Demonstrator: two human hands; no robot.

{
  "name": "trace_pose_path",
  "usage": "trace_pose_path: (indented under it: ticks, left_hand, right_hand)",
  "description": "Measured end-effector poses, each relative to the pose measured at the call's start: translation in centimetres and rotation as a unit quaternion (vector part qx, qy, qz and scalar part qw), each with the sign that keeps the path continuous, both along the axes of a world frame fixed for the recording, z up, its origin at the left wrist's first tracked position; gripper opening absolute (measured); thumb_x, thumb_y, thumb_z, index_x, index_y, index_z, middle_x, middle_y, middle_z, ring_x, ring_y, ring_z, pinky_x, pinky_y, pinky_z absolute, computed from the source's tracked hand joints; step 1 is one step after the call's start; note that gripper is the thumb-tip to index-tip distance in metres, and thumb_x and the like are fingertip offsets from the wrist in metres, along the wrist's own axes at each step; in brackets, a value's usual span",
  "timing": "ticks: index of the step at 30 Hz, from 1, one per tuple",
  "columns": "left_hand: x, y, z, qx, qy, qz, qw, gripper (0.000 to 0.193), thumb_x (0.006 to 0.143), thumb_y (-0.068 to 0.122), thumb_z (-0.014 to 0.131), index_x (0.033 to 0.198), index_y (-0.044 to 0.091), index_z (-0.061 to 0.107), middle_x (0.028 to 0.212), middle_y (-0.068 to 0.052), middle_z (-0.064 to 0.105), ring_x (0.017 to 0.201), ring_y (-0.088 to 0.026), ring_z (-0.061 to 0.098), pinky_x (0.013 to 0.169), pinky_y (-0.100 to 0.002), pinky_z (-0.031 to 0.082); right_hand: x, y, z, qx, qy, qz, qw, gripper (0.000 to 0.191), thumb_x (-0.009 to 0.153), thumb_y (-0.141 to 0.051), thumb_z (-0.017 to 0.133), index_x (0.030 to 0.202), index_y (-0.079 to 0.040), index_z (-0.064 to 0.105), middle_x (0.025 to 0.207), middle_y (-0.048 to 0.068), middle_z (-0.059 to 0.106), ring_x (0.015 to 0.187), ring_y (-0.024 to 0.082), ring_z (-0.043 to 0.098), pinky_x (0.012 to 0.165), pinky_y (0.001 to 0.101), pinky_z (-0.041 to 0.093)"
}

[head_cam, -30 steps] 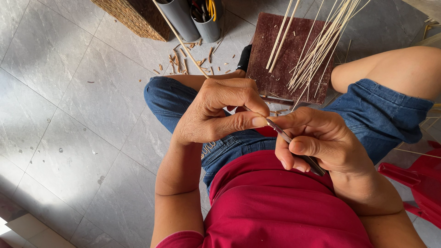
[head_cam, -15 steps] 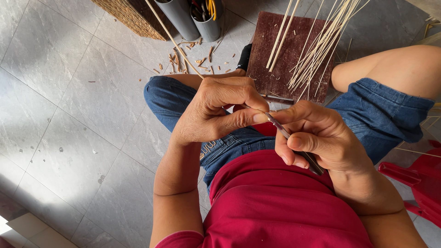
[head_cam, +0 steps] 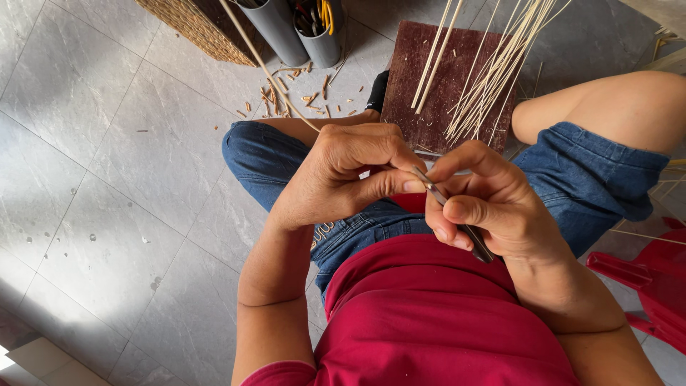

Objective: The person sits cross-legged and uses a small knife to sharpen the ends of thin bamboo sticks. They hold each stick with the left hand and shave the tip with the right hand, then place the finished stick into a bundle on a wooden block.

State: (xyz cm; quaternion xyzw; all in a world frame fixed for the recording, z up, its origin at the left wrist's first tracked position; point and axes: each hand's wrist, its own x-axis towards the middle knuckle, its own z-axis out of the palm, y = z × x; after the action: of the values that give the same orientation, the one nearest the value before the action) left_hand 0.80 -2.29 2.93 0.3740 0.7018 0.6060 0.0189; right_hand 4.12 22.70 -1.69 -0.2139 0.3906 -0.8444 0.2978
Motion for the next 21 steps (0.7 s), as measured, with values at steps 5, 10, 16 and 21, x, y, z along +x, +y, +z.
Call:
trace_pose_path:
  ticks: [5,10,16,21]
  left_hand:
    - [0.6,-0.4,0.7,0.025,-0.055,-0.023,0.998,0.018,0.094,0.016,0.077,0.108,0.007,0.073,0.101,-0.002,0.071,0.093,-0.014,0.069,0.081,-0.028,0.057]
    - [0.4,-0.3,0.2,-0.005,-0.023,0.027,0.999,0.010,0.095,0.012,0.081,0.103,0.008,0.076,0.092,-0.001,0.072,0.080,-0.011,0.067,0.071,-0.025,0.054]
    - [0.4,0.3,-0.4,-0.019,-0.011,0.030,0.999,0.008,0.095,0.012,0.080,0.100,0.008,0.075,0.092,-0.001,0.071,0.083,-0.014,0.067,0.073,-0.027,0.054]
    - [0.3,-0.1,0.8,-0.034,0.017,0.036,0.999,0.011,0.095,0.015,0.080,0.104,0.009,0.075,0.096,0.000,0.072,0.089,-0.014,0.069,0.080,-0.028,0.057]
  right_hand:
    - [-0.4,1.0,0.3,-0.008,0.024,0.005,1.000,0.034,0.109,-0.015,0.064,0.141,-0.008,0.057,0.081,0.016,0.069,0.056,0.009,0.054,0.046,0.0208,0.041]
    - [-0.7,1.2,0.5,0.001,0.022,0.022,1.000,0.039,0.108,-0.016,0.063,0.146,-0.009,0.053,0.081,0.016,0.070,0.054,0.009,0.052,0.046,0.0207,0.041]
    - [-0.8,1.1,-1.4,0.014,0.017,0.020,1.000,0.033,0.110,-0.018,0.062,0.140,-0.009,0.053,0.082,0.016,0.069,0.055,0.010,0.053,0.046,0.0216,0.042]
    - [-0.6,0.6,0.7,0.027,0.053,0.017,0.998,0.030,0.109,-0.020,0.060,0.136,-0.008,0.054,0.083,0.017,0.072,0.055,0.012,0.058,0.045,0.0214,0.046]
